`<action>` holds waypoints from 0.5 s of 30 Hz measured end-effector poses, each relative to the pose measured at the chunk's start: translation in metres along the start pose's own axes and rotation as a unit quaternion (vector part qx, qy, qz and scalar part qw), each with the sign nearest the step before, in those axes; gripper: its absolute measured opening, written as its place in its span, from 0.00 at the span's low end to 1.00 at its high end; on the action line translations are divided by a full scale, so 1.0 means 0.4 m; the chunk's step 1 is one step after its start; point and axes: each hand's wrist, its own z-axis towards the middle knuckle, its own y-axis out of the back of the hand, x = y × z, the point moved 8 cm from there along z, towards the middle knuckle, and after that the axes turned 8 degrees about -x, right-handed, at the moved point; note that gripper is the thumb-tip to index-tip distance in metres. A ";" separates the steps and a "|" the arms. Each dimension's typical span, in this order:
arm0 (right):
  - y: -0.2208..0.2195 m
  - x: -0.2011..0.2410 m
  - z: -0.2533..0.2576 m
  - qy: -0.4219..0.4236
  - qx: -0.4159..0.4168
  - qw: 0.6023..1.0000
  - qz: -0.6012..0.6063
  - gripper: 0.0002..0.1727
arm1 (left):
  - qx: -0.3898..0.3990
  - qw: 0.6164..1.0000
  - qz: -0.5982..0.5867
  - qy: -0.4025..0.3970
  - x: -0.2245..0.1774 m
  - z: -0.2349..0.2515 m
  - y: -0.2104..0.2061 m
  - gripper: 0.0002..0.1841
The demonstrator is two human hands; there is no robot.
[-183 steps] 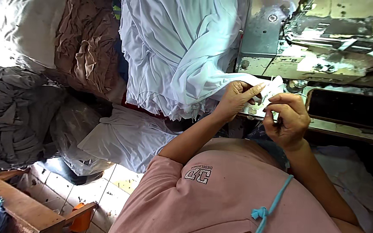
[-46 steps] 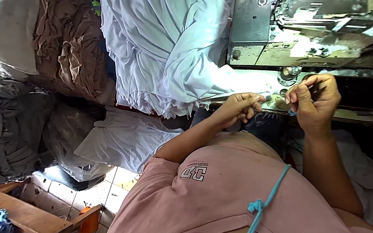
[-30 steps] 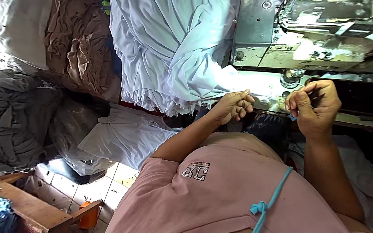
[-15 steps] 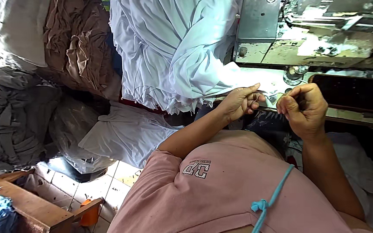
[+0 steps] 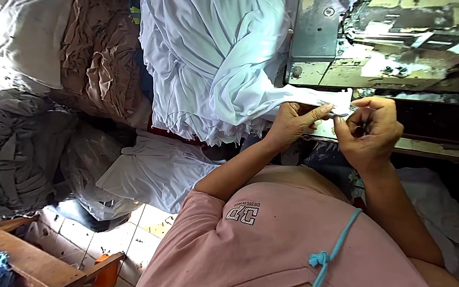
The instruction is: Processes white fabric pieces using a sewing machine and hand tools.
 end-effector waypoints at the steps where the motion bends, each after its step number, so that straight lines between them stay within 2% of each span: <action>1: -0.002 0.006 0.006 0.005 -0.010 0.999 -0.031 0.18 | -0.002 1.000 0.007 -0.014 -0.003 -0.002 -0.002 0.04; 7: -0.015 0.015 0.018 0.071 -0.040 0.989 -0.121 0.12 | -0.031 0.998 -0.018 -0.047 -0.017 0.006 0.011 0.06; 15: -0.008 0.017 0.012 0.148 -0.071 0.965 -0.206 0.10 | -0.075 0.995 -0.055 -0.026 0.007 0.014 0.024 0.07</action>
